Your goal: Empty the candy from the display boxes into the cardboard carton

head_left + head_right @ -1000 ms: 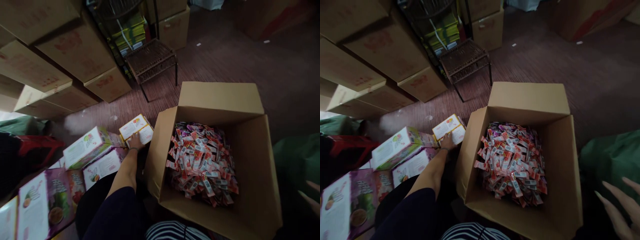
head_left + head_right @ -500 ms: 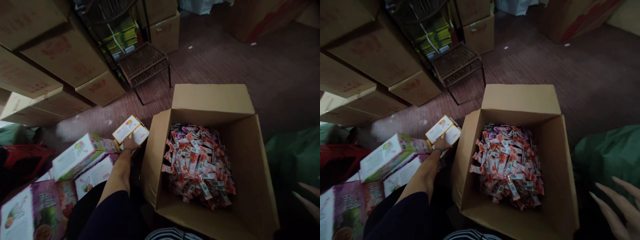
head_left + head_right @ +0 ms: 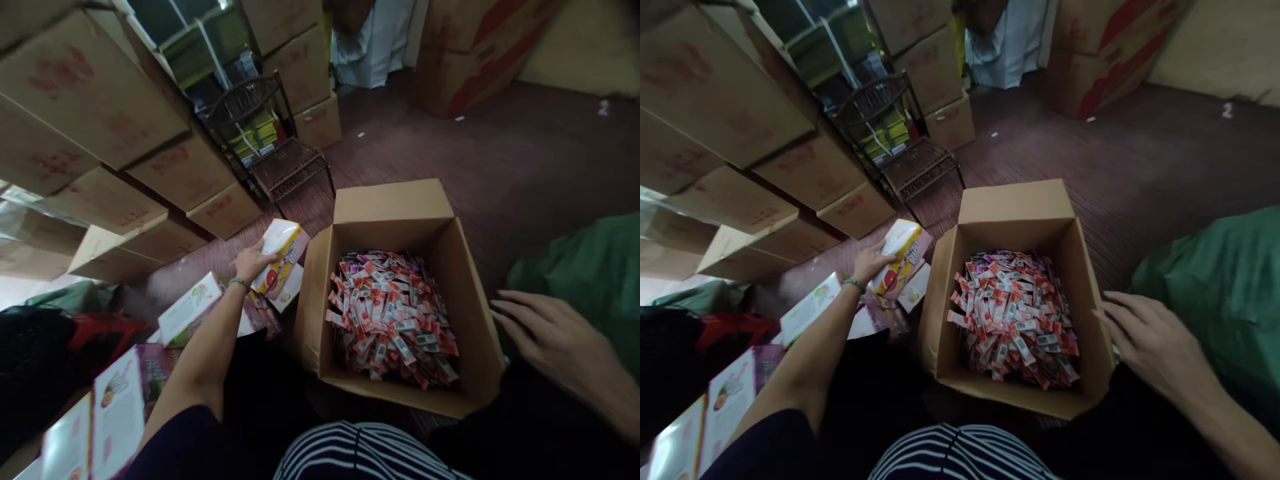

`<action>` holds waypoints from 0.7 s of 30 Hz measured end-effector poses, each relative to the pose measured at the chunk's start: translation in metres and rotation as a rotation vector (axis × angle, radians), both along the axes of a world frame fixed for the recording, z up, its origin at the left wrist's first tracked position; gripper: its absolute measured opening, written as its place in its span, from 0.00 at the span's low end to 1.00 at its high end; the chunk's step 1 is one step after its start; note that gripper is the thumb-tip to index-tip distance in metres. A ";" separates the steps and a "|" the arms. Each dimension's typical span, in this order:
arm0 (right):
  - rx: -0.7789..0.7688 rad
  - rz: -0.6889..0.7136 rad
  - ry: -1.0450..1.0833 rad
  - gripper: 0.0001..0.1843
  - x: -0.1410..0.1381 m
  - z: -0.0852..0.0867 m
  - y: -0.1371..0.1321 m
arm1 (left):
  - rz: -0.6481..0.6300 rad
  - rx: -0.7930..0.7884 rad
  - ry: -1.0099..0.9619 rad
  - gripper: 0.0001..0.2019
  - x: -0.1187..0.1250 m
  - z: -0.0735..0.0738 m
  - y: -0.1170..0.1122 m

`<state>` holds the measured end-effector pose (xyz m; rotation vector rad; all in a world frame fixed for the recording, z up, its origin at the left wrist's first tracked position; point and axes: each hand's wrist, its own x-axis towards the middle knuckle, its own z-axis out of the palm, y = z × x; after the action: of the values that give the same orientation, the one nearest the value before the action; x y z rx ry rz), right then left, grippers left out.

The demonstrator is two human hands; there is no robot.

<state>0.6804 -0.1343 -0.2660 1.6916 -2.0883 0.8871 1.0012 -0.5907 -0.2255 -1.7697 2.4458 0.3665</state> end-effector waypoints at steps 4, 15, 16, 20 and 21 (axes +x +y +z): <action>-0.111 0.293 0.057 0.09 0.066 0.039 -0.045 | -0.213 0.224 0.305 0.41 -0.028 0.029 0.091; 0.331 0.505 0.172 0.08 0.136 0.004 -0.069 | -0.138 0.886 0.716 0.38 -0.064 -0.029 0.205; 0.284 0.501 0.159 0.09 0.133 0.007 -0.063 | -0.083 0.964 0.758 0.35 -0.063 -0.031 0.201; -0.009 0.401 0.034 0.18 0.114 0.030 -0.051 | 0.036 1.064 0.880 0.23 -0.058 -0.030 0.188; -0.060 0.382 -0.015 0.20 0.110 0.036 -0.051 | 0.036 1.059 0.891 0.22 -0.058 -0.030 0.187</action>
<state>0.7908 -0.1849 -0.2297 2.0949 -1.7532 1.0592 0.9434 -0.4040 -0.2552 -1.2231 1.8031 2.2896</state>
